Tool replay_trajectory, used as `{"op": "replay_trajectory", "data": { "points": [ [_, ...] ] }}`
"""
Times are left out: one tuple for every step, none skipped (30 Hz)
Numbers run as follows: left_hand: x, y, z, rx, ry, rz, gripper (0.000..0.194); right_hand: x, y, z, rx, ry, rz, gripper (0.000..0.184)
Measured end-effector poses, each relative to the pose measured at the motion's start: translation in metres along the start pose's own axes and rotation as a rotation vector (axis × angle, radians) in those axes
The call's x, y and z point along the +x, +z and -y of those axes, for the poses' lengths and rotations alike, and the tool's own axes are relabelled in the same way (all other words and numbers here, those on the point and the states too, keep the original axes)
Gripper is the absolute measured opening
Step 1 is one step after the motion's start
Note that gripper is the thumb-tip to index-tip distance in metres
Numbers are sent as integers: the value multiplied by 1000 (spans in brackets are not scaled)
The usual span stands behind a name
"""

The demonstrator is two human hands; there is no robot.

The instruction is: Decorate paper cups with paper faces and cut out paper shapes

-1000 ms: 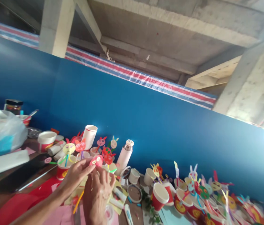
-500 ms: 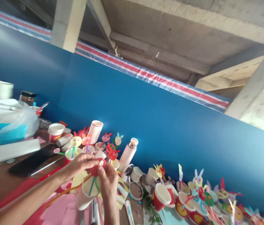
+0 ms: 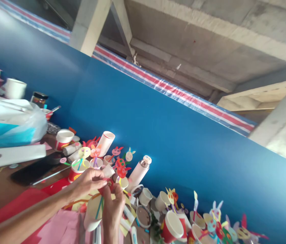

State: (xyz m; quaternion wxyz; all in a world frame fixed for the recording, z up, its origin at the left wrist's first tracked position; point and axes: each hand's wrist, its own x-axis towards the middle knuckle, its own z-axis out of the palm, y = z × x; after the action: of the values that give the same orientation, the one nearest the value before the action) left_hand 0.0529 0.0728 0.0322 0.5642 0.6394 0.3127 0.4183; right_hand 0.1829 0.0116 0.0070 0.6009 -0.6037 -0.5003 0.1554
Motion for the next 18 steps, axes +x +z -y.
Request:
{"op": "replay_trajectory", "data": {
  "points": [
    [0,-1,1,28,18,8,22,0,1,0,38,10,13,30],
    [1,-2,2,49,32,25,23,0,1,0,80,26,38,30],
    [3,-2,4,58,38,45,24,1,1,0,120,40,64,31],
    [5,-2,6,54,33,60,26,1,0,0,150,50,88,31],
    [8,-2,8,47,22,64,29,2,-1,0,167,57,112,32],
    [10,-2,10,34,5,61,33,2,-2,0,176,60,130,31],
    [13,-2,12,7,-18,55,37,3,-2,0,186,64,141,31],
    [15,-2,14,-33,-43,51,42,3,-2,-1,202,69,146,30],
    [16,-3,16,-75,-66,50,46,3,-2,-2,225,78,148,29],
    [16,-4,17,-110,-83,47,49,3,-1,-4,250,90,158,29],
    [14,-6,19,-125,-82,43,51,3,1,-6,277,104,164,29],
    [10,-8,20,-112,-64,47,51,2,3,-7,302,117,163,30],
    [6,-11,21,-76,-38,62,51,1,6,-9,317,130,166,30],
    [0,-14,22,-35,-17,91,49,0,8,-11,319,137,163,31],
    [-6,-16,23,-2,-6,124,46,-2,11,-12,315,139,157,31],
    [-12,-18,24,12,-1,152,43,-3,14,-12,311,135,156,31],
    [-18,-19,26,7,-4,163,40,-5,16,-12,305,125,163,30],
    [-23,-20,28,-7,-12,150,37,-7,19,-11,288,96,168,29]
  ]
}}
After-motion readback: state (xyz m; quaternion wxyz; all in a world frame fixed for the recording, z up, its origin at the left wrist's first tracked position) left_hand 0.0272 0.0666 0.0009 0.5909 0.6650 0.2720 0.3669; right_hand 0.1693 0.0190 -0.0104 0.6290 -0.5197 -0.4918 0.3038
